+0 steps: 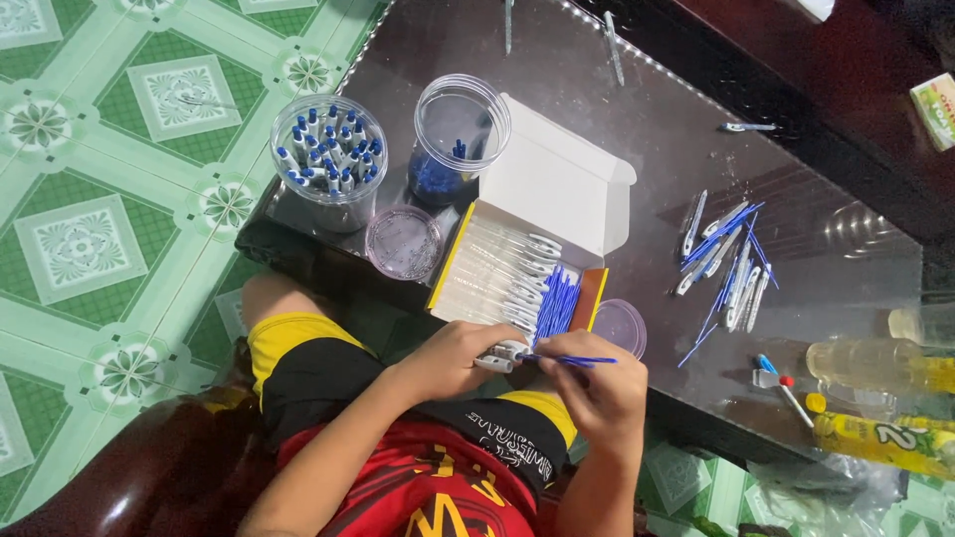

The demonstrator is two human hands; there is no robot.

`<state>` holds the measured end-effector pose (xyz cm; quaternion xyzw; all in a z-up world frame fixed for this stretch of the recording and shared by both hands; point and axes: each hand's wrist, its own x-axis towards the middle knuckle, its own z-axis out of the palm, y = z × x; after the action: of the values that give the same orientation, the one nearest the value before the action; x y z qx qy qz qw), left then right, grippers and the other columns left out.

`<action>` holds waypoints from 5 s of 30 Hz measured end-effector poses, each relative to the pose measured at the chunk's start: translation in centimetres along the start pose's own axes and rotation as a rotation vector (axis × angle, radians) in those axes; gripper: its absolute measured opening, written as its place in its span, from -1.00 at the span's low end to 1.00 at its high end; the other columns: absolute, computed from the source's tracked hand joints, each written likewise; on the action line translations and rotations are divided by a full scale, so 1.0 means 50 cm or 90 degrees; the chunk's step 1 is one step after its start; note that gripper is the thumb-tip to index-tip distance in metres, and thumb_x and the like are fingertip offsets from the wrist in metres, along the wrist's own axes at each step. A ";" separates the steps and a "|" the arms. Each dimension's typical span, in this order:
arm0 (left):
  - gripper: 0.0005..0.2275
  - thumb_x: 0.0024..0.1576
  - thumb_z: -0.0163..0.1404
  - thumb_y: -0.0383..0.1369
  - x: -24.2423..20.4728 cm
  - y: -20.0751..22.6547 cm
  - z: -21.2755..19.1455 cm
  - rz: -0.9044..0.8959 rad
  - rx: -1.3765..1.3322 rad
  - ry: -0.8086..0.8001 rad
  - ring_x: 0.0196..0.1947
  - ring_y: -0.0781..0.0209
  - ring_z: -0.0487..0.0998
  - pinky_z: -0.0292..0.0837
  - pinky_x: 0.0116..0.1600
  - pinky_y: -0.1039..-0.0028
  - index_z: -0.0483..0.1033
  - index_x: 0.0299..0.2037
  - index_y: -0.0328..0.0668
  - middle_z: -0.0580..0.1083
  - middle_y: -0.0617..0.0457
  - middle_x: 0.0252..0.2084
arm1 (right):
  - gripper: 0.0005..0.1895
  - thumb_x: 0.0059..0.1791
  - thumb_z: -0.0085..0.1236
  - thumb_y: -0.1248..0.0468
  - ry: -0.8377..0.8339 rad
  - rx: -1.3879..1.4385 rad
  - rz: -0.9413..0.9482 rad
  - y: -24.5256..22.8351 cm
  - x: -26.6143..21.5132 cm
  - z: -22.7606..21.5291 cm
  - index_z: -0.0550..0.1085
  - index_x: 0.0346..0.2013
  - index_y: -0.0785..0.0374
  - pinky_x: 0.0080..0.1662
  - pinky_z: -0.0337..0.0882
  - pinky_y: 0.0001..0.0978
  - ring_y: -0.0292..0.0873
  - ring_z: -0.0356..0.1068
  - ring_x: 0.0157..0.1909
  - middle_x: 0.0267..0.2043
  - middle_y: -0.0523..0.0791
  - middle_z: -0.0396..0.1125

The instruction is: Assembling ballpoint pens by inserting ink refills into barrels and attaching caps.

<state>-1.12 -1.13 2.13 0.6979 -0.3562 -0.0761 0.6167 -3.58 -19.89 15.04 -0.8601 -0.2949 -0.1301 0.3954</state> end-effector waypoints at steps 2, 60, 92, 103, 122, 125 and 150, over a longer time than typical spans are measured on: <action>-0.61 0.29 -0.20 -0.06 -0.001 0.002 0.000 -0.006 -0.006 -0.007 -0.04 -0.21 0.64 0.47 -0.07 0.18 0.42 0.11 -0.18 0.59 -0.18 0.00 | -0.95 0.00 0.18 0.40 -0.015 -0.013 -0.013 0.005 0.003 0.001 0.53 -0.28 0.36 -0.21 0.52 -0.36 -0.10 0.55 -0.33 -0.30 -0.02 0.52; -0.74 0.18 0.05 -0.47 -0.073 -0.018 -0.071 -0.049 -0.021 0.211 -0.08 -0.24 0.65 0.57 0.04 0.12 0.53 0.08 -0.17 0.63 -0.19 -0.16 | -0.76 -0.04 0.09 0.58 -0.334 -0.200 0.053 0.171 0.468 0.175 0.60 -0.13 0.45 -0.09 0.46 0.13 0.36 0.52 -0.19 -0.30 0.24 0.49; -0.80 0.24 0.04 -0.44 -0.081 -0.015 -0.141 -0.133 -0.061 0.314 -0.19 -0.21 0.67 0.59 -0.10 0.16 0.52 0.05 -0.17 0.60 -0.24 -0.25 | -0.67 0.09 -0.02 0.23 -0.476 -0.076 0.243 0.160 0.438 0.012 0.51 -0.49 0.33 -0.40 0.33 -0.28 -0.13 0.26 -0.56 -0.62 -0.03 0.31; -0.66 0.14 0.15 -0.44 -0.005 0.043 -0.071 0.065 0.013 0.149 -0.22 0.00 0.66 0.49 -0.15 0.36 0.45 0.12 -0.22 0.61 -0.12 -0.16 | -0.58 0.10 -0.10 0.13 -0.329 0.236 0.234 0.032 0.119 -0.082 0.38 -0.60 0.25 -0.51 0.15 -0.42 -0.28 0.15 -0.63 -0.64 -0.17 0.21; -0.68 0.19 0.05 -0.28 0.041 0.141 -0.028 -0.191 0.027 -0.187 -0.17 -0.02 0.65 0.47 -0.19 0.28 0.28 0.11 0.04 0.60 -0.10 -0.06 | -0.86 -0.02 0.16 0.21 -0.412 -0.119 0.194 -0.024 0.042 -0.180 0.58 -0.20 0.11 -0.43 0.29 -0.28 -0.11 0.40 -0.56 -0.47 -0.16 0.54; -0.69 0.21 0.02 -0.18 0.044 0.134 -0.011 -0.211 0.013 -0.228 -0.19 0.03 0.65 0.46 -0.22 0.28 0.23 0.04 -0.02 0.58 -0.09 -0.06 | -0.93 -0.07 0.19 0.22 -0.460 -0.180 0.230 -0.004 0.053 -0.178 0.60 -0.34 0.07 -0.44 0.22 -0.19 0.00 0.25 -0.60 -0.58 -0.11 0.47; -0.65 0.34 -0.03 -0.26 0.044 0.098 0.029 0.258 0.274 0.128 -0.39 0.00 0.50 0.36 -0.32 0.23 0.42 0.16 -0.45 0.49 -0.13 -0.31 | -0.68 0.00 0.00 0.27 -0.380 -0.003 0.212 -0.011 -0.040 -0.214 0.56 0.01 0.19 -0.29 0.48 -0.32 -0.04 0.66 -0.31 -0.18 -0.13 0.65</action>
<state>-2.29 -3.52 7.01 0.7311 -0.4331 0.1948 0.4899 -5.41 -28.51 21.46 -0.8976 -0.2528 0.1929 0.3052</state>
